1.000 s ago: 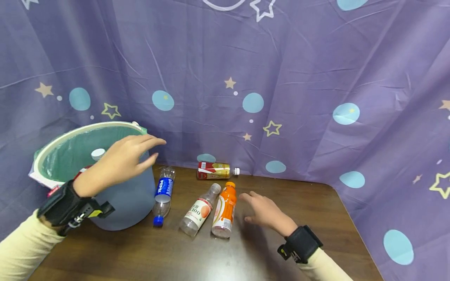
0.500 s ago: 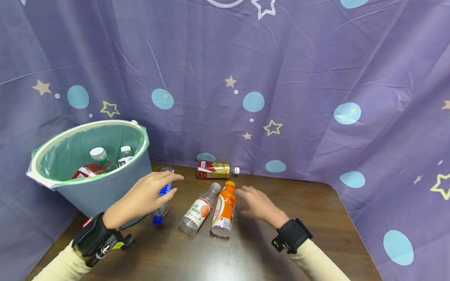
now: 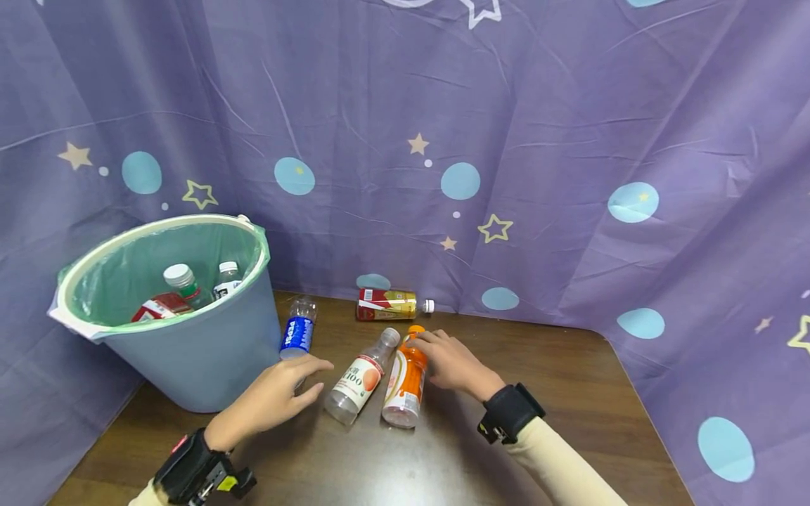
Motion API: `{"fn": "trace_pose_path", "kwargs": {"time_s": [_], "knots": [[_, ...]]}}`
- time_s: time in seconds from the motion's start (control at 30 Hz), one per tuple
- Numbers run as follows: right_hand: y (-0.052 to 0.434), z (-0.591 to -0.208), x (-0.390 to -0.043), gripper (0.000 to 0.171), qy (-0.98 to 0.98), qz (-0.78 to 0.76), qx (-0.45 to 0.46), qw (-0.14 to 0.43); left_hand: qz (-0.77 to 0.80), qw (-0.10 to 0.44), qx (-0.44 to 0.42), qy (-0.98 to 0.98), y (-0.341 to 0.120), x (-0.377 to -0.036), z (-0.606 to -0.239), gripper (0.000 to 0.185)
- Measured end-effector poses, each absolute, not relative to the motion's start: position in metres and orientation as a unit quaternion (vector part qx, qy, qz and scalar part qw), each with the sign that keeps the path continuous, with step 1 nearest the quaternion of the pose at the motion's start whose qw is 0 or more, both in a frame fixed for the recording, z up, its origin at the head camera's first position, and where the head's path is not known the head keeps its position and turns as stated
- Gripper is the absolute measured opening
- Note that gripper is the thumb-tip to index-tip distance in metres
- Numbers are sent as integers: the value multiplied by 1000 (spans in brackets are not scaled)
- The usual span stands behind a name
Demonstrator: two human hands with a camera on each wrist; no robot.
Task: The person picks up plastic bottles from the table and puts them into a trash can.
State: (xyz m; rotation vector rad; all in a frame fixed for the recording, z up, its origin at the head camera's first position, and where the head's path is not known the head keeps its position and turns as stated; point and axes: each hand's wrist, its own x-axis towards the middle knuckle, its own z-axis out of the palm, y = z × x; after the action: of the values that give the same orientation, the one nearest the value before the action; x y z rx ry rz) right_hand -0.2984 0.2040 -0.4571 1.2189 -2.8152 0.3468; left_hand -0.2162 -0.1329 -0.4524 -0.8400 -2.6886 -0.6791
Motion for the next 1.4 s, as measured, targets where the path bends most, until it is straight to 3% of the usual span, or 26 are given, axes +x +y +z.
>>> {"fn": "trace_pose_path", "kwargs": {"time_s": [0.53, 0.97, 1.4], "knots": [[193, -467, -310, 81, -911, 41, 409, -35, -282, 102, -244, -922, -128, -195, -488, 30], [202, -475, -308, 68, -923, 11, 384, 21, -283, 83, -228, -928, -128, -195, -486, 30], [216, -496, -296, 76, -943, 49, 328, -6, -286, 69, -222, -930, -131, -196, -487, 30]]}}
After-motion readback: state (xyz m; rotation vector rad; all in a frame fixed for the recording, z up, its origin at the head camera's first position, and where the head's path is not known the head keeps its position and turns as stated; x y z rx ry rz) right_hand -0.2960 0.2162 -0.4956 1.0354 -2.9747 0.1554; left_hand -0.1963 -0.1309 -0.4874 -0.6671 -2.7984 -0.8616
